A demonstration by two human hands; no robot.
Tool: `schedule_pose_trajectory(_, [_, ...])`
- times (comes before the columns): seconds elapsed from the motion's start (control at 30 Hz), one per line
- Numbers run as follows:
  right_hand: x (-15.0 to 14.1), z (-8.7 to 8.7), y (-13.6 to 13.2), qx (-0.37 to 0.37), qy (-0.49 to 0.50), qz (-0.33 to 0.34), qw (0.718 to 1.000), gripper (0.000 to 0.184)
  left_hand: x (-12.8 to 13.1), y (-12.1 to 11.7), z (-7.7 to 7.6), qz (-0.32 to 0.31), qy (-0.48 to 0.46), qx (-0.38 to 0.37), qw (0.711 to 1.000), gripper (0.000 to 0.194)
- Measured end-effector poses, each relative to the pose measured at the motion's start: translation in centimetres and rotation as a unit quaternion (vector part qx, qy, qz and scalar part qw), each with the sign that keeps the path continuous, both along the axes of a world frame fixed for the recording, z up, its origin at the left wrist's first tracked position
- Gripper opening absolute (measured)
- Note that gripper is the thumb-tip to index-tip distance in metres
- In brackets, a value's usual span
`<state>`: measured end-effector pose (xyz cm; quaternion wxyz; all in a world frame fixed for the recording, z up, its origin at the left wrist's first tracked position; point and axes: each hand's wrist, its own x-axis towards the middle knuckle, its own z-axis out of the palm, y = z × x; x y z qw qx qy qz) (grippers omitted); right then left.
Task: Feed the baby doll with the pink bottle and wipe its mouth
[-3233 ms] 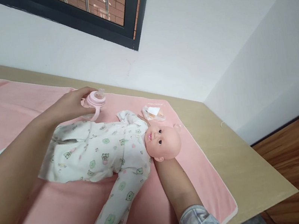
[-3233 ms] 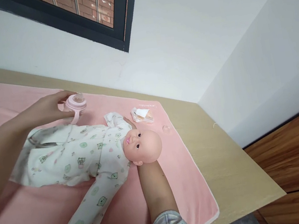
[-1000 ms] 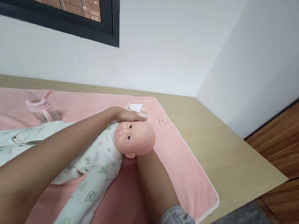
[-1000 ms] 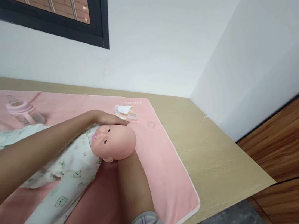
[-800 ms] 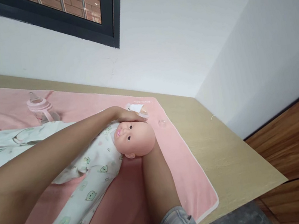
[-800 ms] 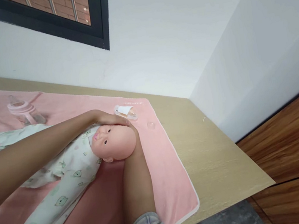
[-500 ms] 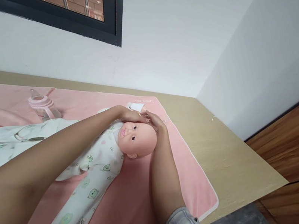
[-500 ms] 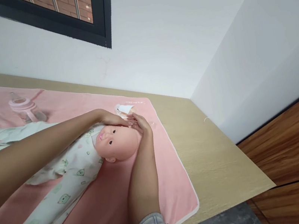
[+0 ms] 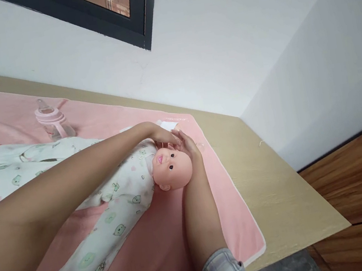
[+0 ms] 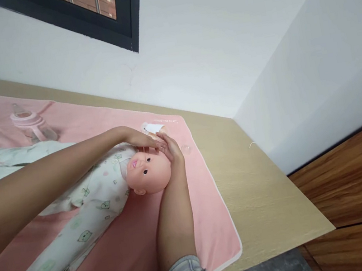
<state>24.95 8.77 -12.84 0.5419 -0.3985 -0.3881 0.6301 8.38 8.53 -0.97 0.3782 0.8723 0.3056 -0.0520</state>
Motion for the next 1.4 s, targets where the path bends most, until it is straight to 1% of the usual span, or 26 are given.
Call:
schedule_pose_trajectory(0.07, [-0.1, 0.2, -0.2, -0.003, 0.016, -0.009, 1.0, 0.03, -1.0, 0.1, 1.1, 0.024, 0.044, 0.004, 0.999, 0.058])
schedule_pose_trajectory(0.1, [-0.2, 0.3, -0.2, -0.002, 0.024, -0.015, 1.0, 0.028, -1.7, 0.2, 1.5, 0.042, 0.048, 0.021, 0.998, 0.061])
schedule_pose_trajectory(0.17, [-0.3, 0.6, -0.4, 0.009, 0.041, -0.025, 0.999, 0.026, -3.2, 0.1, 2.2, 0.086, 0.029, 0.074, 0.993, 0.062])
schedule_pose_trajectory(0.23, [-0.3, 0.9, -0.6, 0.036, 0.059, -0.03, 0.997, 0.026, -4.8, -0.3, 2.6, 0.13, 0.002, 0.123, 0.984, 0.059])
schedule_pose_trajectory(0.33, [0.0, 1.6, -0.8, 0.099, 0.085, -0.033, 0.991, 0.027, -6.5, -1.4, 2.8, 0.196, -0.053, 0.188, 0.961, 0.053])
schedule_pose_trajectory(0.4, [0.2, 2.3, -1.0, 0.143, 0.096, -0.035, 0.984, 0.026, -7.1, -2.1, 2.8, 0.228, -0.098, 0.212, 0.945, 0.052])
schedule_pose_trajectory(0.47, [0.6, 3.2, -1.3, 0.175, 0.103, -0.049, 0.978, 0.023, -7.3, -2.7, 2.6, 0.244, -0.151, 0.214, 0.934, 0.052])
schedule_pose_trajectory(0.57, [0.9, 5.1, -2.2, 0.195, 0.08, -0.073, 0.975, 0.017, -7.0, -3.2, 2.3, 0.229, -0.24, 0.19, 0.924, 0.053])
schedule_pose_trajectory(0.6, [0.9, 5.9, -2.6, 0.199, 0.062, -0.075, 0.975, 0.017, -7.0, -3.3, 2.2, 0.214, -0.263, 0.177, 0.924, 0.053])
schedule_pose_trajectory(0.67, [0.7, 7.8, -3.6, 0.208, 0.019, -0.062, 0.976, 0.023, -6.9, -3.7, 2.1, 0.174, -0.296, 0.147, 0.928, 0.055])
schedule_pose_trajectory(0.73, [0.1, 9.8, -4.8, 0.222, -0.022, -0.024, 0.974, 0.033, -7.0, -4.1, 2.2, 0.13, -0.312, 0.108, 0.935, 0.058])
schedule_pose_trajectory(0.8, [-0.7, 11.5, -6.1, 0.239, -0.066, 0.035, 0.968, 0.04, -7.5, -4.7, 2.4, 0.092, -0.321, 0.069, 0.94, 0.059])
schedule_pose_trajectory(0.9, [-1.7, 13.4, -7.5, 0.267, -0.125, 0.115, 0.949, 0.038, -8.4, -5.3, 2.7, 0.053, -0.316, 0.015, 0.947, 0.052])
schedule_pose_trajectory(0.97, [-2.1, 14.1, -8.2, 0.276, -0.159, 0.149, 0.936, 0.034, -9.1, -5.6, 2.7, 0.042, -0.311, -0.018, 0.949, 0.045])
schedule_pose_trajectory(1.03, [-2.4, 14.5, -8.6, 0.278, -0.19, 0.169, 0.926, 0.032, -9.6, -5.7, 2.5, 0.042, -0.315, -0.054, 0.947, 0.041])
schedule_pose_trajectory(1.17, [-2.7, 15.2, -9.4, 0.285, -0.233, 0.18, 0.912, 0.033, -10.3, -6.3, 2.3, 0.037, -0.314, -0.117, 0.941, 0.043])
schedule_pose_trajectory(1.23, [-2.9, 15.6, -9.8, 0.284, -0.248, 0.179, 0.909, 0.034, -10.6, -6.6, 2.5, 0.032, -0.304, -0.116, 0.945, 0.043])
schedule_pose_trajectory(1.4, [-3.6, 16.2, -10.4, 0.275, -0.269, 0.191, 0.903, 0.032, -11.4, -7.2, 2.8, 0.045, -0.267, -0.055, 0.961, 0.036])
